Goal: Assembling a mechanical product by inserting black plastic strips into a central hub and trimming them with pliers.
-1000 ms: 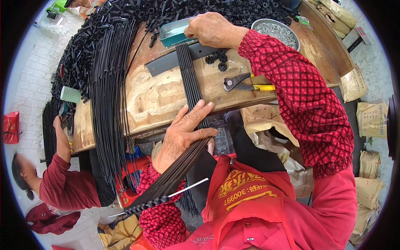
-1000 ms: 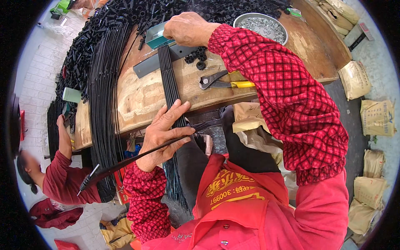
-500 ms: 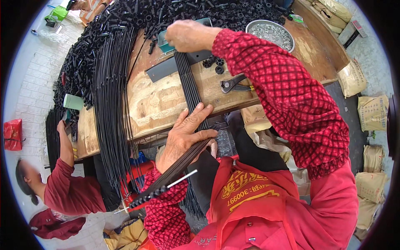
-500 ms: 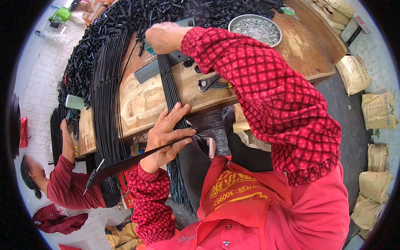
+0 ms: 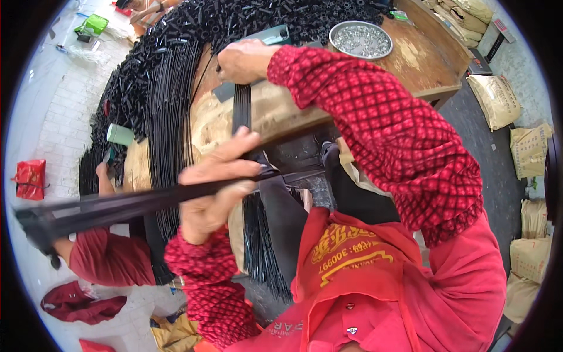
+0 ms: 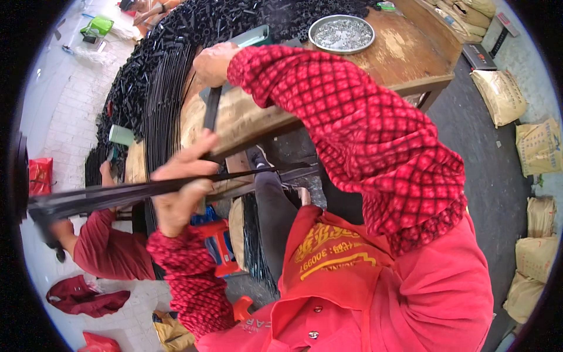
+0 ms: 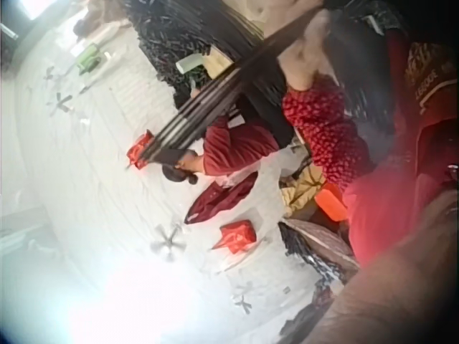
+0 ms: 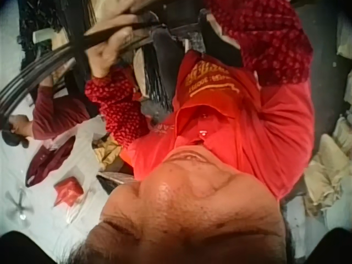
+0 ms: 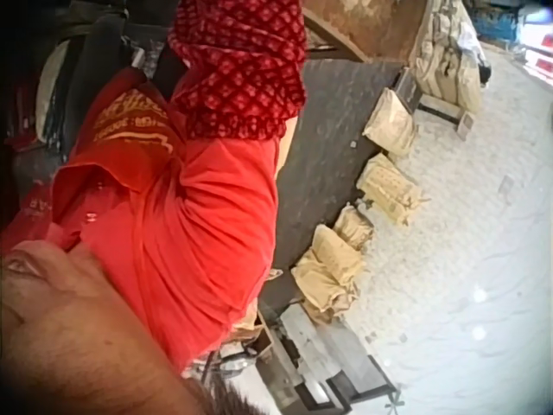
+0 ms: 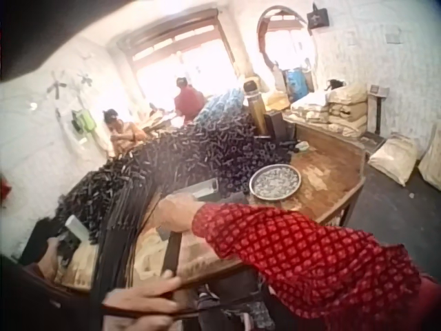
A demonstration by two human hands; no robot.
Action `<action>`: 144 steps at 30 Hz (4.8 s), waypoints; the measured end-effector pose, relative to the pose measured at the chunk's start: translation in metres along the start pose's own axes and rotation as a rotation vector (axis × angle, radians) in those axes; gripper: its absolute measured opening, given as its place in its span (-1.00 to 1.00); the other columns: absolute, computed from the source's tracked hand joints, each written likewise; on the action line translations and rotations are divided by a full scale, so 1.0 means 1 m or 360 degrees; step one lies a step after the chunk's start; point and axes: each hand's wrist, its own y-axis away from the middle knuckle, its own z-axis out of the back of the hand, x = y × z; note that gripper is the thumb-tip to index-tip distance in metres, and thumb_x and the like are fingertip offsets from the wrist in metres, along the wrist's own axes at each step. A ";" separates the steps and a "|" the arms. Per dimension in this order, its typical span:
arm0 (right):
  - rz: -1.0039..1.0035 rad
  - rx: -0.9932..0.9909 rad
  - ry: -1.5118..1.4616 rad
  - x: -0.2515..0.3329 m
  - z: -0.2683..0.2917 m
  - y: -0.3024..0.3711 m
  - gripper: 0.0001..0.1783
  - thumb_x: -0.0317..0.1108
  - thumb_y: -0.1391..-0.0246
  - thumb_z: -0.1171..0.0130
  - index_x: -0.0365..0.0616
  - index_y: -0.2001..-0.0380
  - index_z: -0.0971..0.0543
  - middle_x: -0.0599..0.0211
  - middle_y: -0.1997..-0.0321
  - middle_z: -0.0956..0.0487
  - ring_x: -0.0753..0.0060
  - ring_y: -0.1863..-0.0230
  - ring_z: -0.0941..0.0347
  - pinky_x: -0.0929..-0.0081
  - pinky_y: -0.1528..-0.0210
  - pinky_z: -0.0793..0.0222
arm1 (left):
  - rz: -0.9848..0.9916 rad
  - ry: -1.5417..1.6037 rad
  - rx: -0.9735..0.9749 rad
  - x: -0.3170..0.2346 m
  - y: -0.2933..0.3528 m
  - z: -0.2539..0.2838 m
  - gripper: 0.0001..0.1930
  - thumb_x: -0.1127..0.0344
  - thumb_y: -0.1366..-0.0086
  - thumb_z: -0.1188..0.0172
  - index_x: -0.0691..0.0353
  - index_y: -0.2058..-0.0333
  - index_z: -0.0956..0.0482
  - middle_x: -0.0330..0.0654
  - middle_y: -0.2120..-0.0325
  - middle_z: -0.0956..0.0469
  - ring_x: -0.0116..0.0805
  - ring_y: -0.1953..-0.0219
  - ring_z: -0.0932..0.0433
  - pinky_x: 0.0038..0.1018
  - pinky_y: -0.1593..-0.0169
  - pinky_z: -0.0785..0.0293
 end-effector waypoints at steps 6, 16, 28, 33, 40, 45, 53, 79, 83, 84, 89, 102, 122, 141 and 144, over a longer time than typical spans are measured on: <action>-0.0335 0.0996 -0.0582 0.015 0.023 0.067 -0.50 -0.06 -0.18 0.04 -0.34 0.55 -0.52 0.16 0.73 -0.47 0.36 0.71 -0.45 0.44 0.69 -0.37 | -0.0565 0.0056 -0.0318 -0.044 0.001 0.038 -0.72 0.39 -0.29 0.02 0.51 0.14 -0.47 0.24 0.18 -0.55 0.05 0.17 -0.59 -0.18 0.01 -0.50; 0.0202 -0.0534 -0.0490 0.013 -0.029 0.177 -0.64 -0.14 -0.15 -0.04 -0.20 0.53 -0.57 0.12 0.57 -0.57 0.18 0.54 -0.52 0.35 0.51 -0.41 | 0.0285 0.0407 -0.0996 0.020 0.015 0.020 -0.81 0.41 -0.27 -0.13 0.41 0.22 -0.57 -0.01 0.39 -0.63 -0.33 0.43 -0.65 -0.53 0.46 -0.60; -0.0512 -0.0166 -0.3422 0.083 -0.095 0.261 -0.19 0.27 -0.13 0.08 -0.13 -0.23 -0.17 0.17 0.28 -0.52 0.51 0.56 -0.45 0.72 0.63 -0.28 | 0.0346 0.0601 -0.1747 0.024 0.054 -0.064 -0.71 0.31 -0.32 -0.04 0.47 0.13 -0.44 0.09 0.23 -0.55 -0.27 0.36 -0.62 -0.53 0.48 -0.62; -0.1138 -0.0769 -0.3522 0.060 -0.068 0.257 -0.66 -0.01 -0.26 0.02 -0.04 0.20 -0.50 0.42 0.36 -0.56 0.62 0.61 -0.41 0.73 0.65 -0.27 | 0.0474 0.0793 -0.1816 0.020 0.060 -0.129 -0.67 0.27 -0.36 0.01 0.46 0.08 -0.38 0.14 0.21 -0.53 -0.21 0.32 -0.61 -0.50 0.44 -0.66; -0.0930 -0.1247 -0.2437 0.007 0.001 0.262 -0.85 -0.31 -0.17 -0.13 -0.16 0.28 -0.52 0.40 0.41 -0.59 0.69 0.69 -0.42 0.80 0.79 -0.25 | 0.0982 0.1375 -0.0585 0.009 0.073 -0.159 -0.62 0.21 -0.40 0.06 0.45 0.02 -0.42 0.10 0.25 -0.59 -0.21 0.38 -0.66 -0.49 0.37 -0.61; -0.0603 -0.0981 -0.1588 -0.002 0.033 0.258 -0.78 -0.27 -0.11 -0.20 -0.23 0.34 -0.58 0.43 0.55 -0.54 0.71 0.77 -0.36 0.78 0.78 -0.20 | 0.0432 0.0832 -0.0491 -0.010 0.074 -0.161 -0.75 0.50 -0.25 -0.12 0.47 0.11 -0.50 0.01 0.24 -0.56 -0.36 0.35 -0.63 -0.55 0.28 -0.55; 0.0214 0.0083 -0.1541 0.033 -0.091 0.249 -0.60 -0.37 -0.06 -0.20 -0.22 0.01 -0.45 0.05 0.25 -0.57 0.24 0.20 -0.52 0.32 0.12 -0.40 | 0.0645 0.1139 -0.0538 0.056 0.047 -0.151 -0.41 0.41 -0.18 -0.26 0.37 -0.17 -0.28 -0.13 -0.01 -0.45 -0.46 0.01 -0.44 -0.47 -0.08 -0.36; -0.0610 -0.0611 -0.1784 0.040 -0.105 0.245 -0.84 -0.39 -0.11 -0.16 -0.29 0.41 -0.55 0.42 0.48 -0.54 0.71 0.45 -0.39 0.70 0.41 -0.30 | 0.0432 0.1066 -0.1010 0.099 0.058 -0.151 -0.80 0.32 -0.38 -0.03 0.37 0.25 -0.51 -0.20 0.46 -0.56 -0.48 0.38 -0.53 -0.55 0.25 -0.47; -0.0416 -0.0793 -0.1892 0.035 -0.093 0.217 -0.52 -0.03 -0.26 0.01 -0.33 0.11 -0.46 0.29 0.29 -0.53 0.56 0.24 -0.42 0.61 0.18 -0.34 | 0.0435 0.1098 -0.0933 0.097 0.053 -0.156 -0.77 0.28 -0.38 -0.05 0.35 0.18 -0.51 -0.21 0.49 -0.53 -0.44 0.42 -0.51 -0.51 0.25 -0.47; -0.0350 -0.0848 -0.2074 0.038 -0.094 0.208 -0.42 0.06 -0.27 0.06 -0.33 0.02 -0.42 0.24 0.22 -0.52 0.50 0.14 -0.42 0.56 0.08 -0.34 | 0.0424 0.1071 -0.0885 0.097 0.053 -0.156 -0.77 0.28 -0.36 -0.07 0.35 0.17 -0.51 -0.20 0.47 -0.54 -0.44 0.39 -0.51 -0.52 0.24 -0.46; -0.0275 -0.0543 -0.2068 0.048 -0.104 0.196 -0.07 0.42 -0.16 0.34 -0.29 -0.15 -0.28 0.13 0.01 -0.42 0.33 0.00 -0.38 0.46 -0.06 -0.32 | 0.0404 0.1117 -0.0722 0.098 0.057 -0.152 -0.74 0.32 -0.32 -0.13 0.38 0.12 -0.52 -0.18 0.42 -0.57 -0.44 0.34 -0.53 -0.53 0.17 -0.45; -0.0234 -0.0491 -0.2248 0.038 -0.097 0.198 -0.30 0.17 -0.25 0.11 -0.32 -0.08 -0.33 0.16 0.10 -0.47 0.42 0.08 -0.43 0.50 0.02 -0.37 | 0.0465 0.1174 -0.0778 0.092 0.048 -0.156 -0.82 0.36 -0.35 -0.06 0.36 0.34 -0.53 -0.27 0.57 -0.48 -0.54 0.50 -0.44 -0.60 0.36 -0.37; 0.0021 0.0094 -0.1422 0.044 -0.014 0.196 -0.91 -0.50 0.09 -0.31 -0.26 0.48 -0.59 0.25 0.39 -0.58 0.39 0.34 -0.52 0.46 0.28 -0.41 | 0.0179 0.1075 -0.0418 0.099 0.055 -0.162 -0.42 -0.08 -0.41 0.21 0.44 0.03 -0.39 -0.16 0.27 -0.43 -0.44 0.27 -0.37 -0.51 0.17 -0.29; 0.0160 -0.0419 -0.0063 -0.083 0.044 -0.018 -0.78 -0.39 -0.04 -0.10 -0.31 0.30 -0.59 0.14 0.40 -0.60 0.27 0.31 -0.51 0.39 0.18 -0.41 | 0.0545 0.0965 -0.0274 0.092 0.047 -0.142 -0.87 0.43 -0.38 0.08 0.32 0.23 -0.43 -0.24 0.45 -0.49 -0.57 0.44 -0.43 -0.62 0.34 -0.37; 0.0548 -0.0583 0.0444 -0.109 0.024 -0.084 -0.74 -0.44 -0.01 -0.06 -0.24 0.20 -0.56 0.07 0.31 -0.60 0.06 0.17 -0.48 0.25 0.09 -0.40 | 0.0617 0.0891 -0.0243 0.093 0.041 -0.137 -0.86 0.44 -0.36 0.04 0.37 0.27 -0.49 -0.16 0.38 -0.52 -0.42 0.29 -0.52 -0.53 0.20 -0.43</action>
